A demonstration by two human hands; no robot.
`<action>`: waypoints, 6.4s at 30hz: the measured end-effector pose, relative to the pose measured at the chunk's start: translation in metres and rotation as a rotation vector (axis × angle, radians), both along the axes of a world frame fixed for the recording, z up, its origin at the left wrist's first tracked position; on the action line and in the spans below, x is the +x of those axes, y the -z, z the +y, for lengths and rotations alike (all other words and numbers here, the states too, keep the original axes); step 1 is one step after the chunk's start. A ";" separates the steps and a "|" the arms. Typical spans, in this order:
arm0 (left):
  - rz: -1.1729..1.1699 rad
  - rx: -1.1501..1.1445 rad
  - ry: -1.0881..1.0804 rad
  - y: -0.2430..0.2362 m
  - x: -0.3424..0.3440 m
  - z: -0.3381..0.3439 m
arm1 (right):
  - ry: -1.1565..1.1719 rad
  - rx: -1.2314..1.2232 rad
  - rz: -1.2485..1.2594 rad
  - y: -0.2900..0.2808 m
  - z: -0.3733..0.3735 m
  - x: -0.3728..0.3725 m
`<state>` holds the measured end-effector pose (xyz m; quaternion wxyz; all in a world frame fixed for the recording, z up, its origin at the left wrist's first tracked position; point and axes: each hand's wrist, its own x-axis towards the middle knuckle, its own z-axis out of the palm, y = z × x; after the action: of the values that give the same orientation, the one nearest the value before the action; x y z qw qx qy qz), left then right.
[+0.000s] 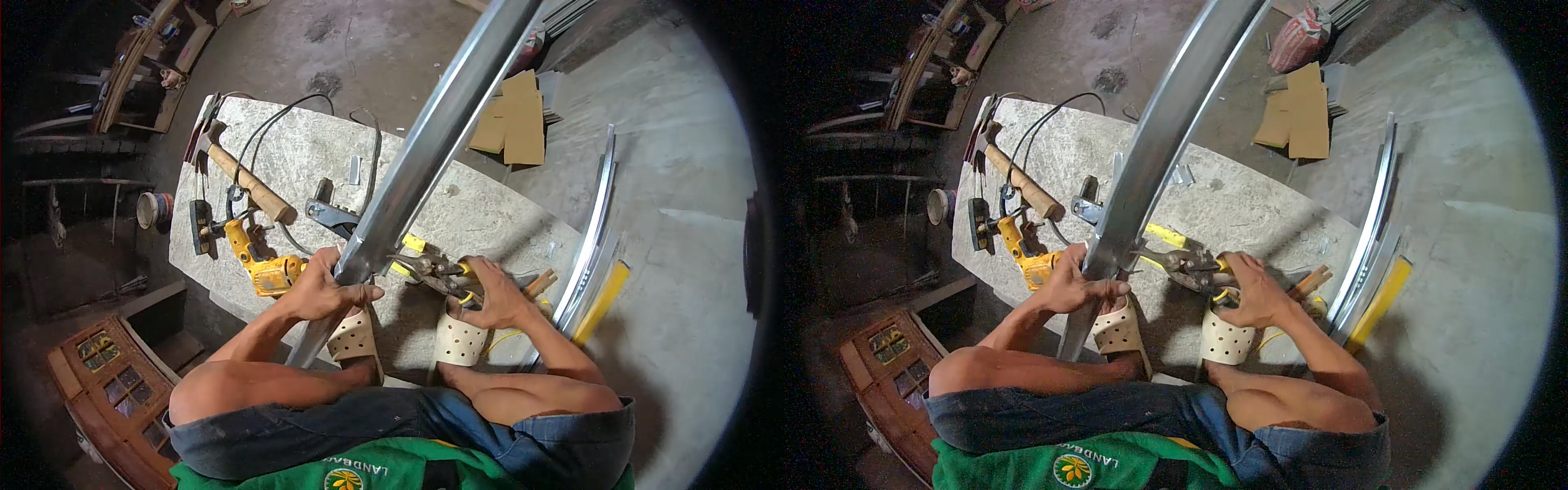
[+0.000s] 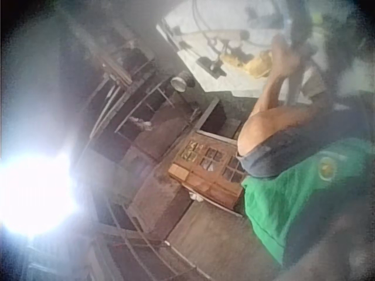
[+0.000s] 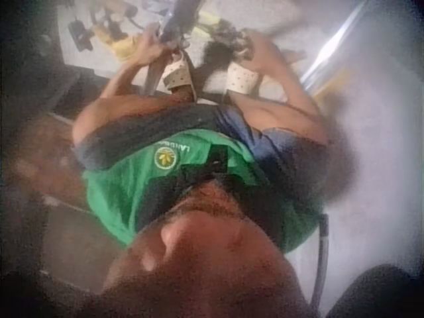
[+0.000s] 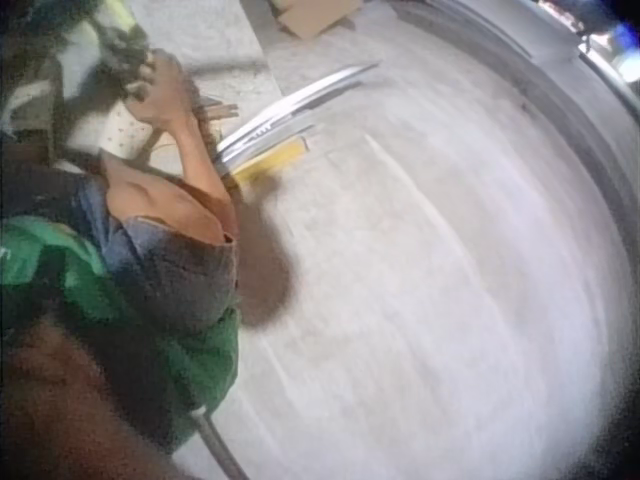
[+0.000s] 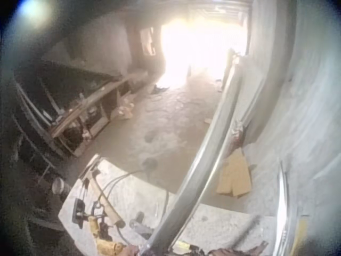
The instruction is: The person cuts a metal stud using shears, making multiple precise cuts to the edges and center of the metal piece.
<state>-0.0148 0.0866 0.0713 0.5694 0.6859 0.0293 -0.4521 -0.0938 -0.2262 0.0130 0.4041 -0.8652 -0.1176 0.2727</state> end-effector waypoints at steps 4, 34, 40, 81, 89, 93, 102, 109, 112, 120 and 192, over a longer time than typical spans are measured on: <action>-0.060 -0.155 0.072 0.002 0.005 0.000 | -0.035 0.023 -0.054 0.008 -0.017 0.013; -0.211 -0.064 -0.075 -0.007 0.014 -0.006 | 0.104 0.243 0.187 -0.007 -0.002 -0.005; -0.266 0.064 -0.014 0.004 0.012 -0.011 | 0.070 0.269 0.129 0.001 -0.010 0.005; -0.687 0.270 -0.072 0.039 0.008 -0.016 | 0.188 0.307 0.375 -0.026 0.003 -0.006; -0.349 -0.208 -0.015 -0.032 0.093 -0.033 | 0.477 0.432 -0.150 0.014 0.032 -0.013; -0.308 -0.405 -0.132 -0.073 0.107 -0.051 | 0.763 0.845 0.126 0.008 0.065 0.033; -0.557 -0.090 0.042 -0.129 0.124 -0.134 | 0.593 0.775 -0.559 -0.012 0.089 0.112; -0.642 -0.043 0.037 -0.128 0.117 -0.169 | 0.712 0.969 -0.538 -0.007 0.096 0.126; -0.684 0.031 0.057 -0.121 0.117 -0.171 | 0.745 0.912 -0.508 -0.013 0.091 0.123; -0.725 0.047 0.036 -0.112 0.114 -0.178 | 0.747 0.945 -0.457 -0.019 0.086 0.115; -0.842 0.047 -0.094 -0.093 0.197 -0.169 | 0.965 0.756 -0.368 0.018 0.100 0.126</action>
<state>0.1825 -0.0829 0.1647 0.5359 0.8214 -0.1642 -0.1054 0.0324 -0.1261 -0.0054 0.7318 -0.6513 0.1297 -0.1535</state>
